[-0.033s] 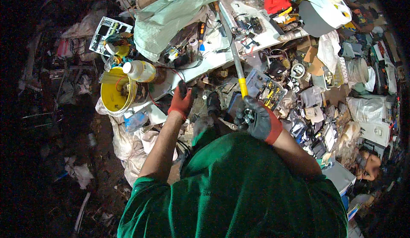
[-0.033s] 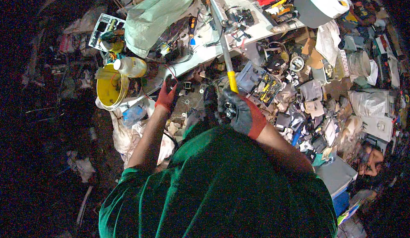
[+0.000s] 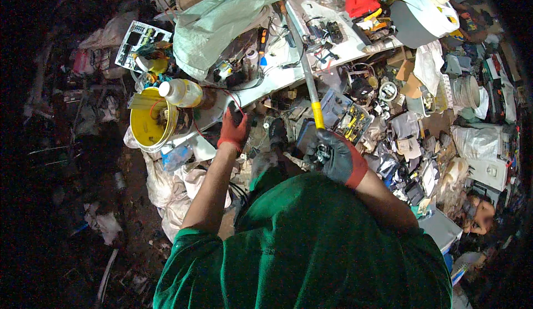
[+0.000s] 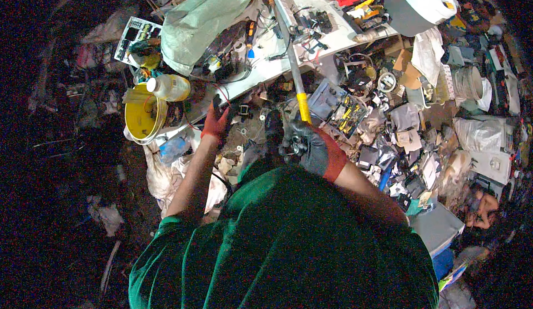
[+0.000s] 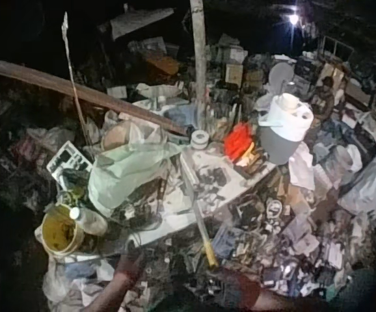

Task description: The person holds various electronic components, using a screwdriver to remove screws and separating parts by hand.

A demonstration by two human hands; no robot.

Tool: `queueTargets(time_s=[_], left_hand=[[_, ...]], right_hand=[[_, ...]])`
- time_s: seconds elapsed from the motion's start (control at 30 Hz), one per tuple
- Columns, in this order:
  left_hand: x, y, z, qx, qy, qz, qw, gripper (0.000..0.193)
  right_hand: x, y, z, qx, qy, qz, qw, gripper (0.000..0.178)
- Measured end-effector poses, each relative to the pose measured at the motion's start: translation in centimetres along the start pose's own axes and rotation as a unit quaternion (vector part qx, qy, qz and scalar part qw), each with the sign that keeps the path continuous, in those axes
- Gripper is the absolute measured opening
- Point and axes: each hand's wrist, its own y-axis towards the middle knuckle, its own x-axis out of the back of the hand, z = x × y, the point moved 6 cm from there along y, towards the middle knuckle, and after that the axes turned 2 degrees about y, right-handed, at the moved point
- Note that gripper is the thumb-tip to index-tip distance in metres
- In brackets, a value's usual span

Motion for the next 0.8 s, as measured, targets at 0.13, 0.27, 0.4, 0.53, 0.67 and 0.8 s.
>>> queueTargets(time_s=[0.13, 0.27, 0.4, 0.53, 0.67, 0.8], left_hand=[[0.9, 5.4, -2.4, -0.016, 0.195, -0.088, 0.977, 0.094], [1.4, 12.9, 0.4, 0.242, 0.169, -0.01, 0.956, 0.092], [-1.4, 15.7, -2.7, 0.067, 0.067, -0.078, 0.992, 0.09], [-3.2, 17.9, -3.5, 0.024, 0.074, -0.013, 0.997, 0.079], [-1.0, 16.7, -1.1, 0.145, 0.202, -0.018, 0.968, 0.072], [1.3, 17.9, 0.3, 0.203, 0.428, -0.07, 0.878, 0.06]], right_hand=[[1.1, 1.8, -0.2, -0.041, -0.008, 0.002, 0.999, 0.014], [1.1, 4.3, -0.1, -0.028, 0.018, 0.052, 0.998, 0.015], [1.7, 4.6, 1.1, 0.101, -0.234, 0.061, 0.965, 0.041], [1.4, 5.4, 1.7, 0.119, -0.322, 0.062, 0.937, 0.053], [1.3, 6.7, 2.3, 0.102, -0.326, 0.065, 0.938, 0.049], [0.4, 6.7, 1.9, 0.12, -0.263, 0.077, 0.954, 0.046]])
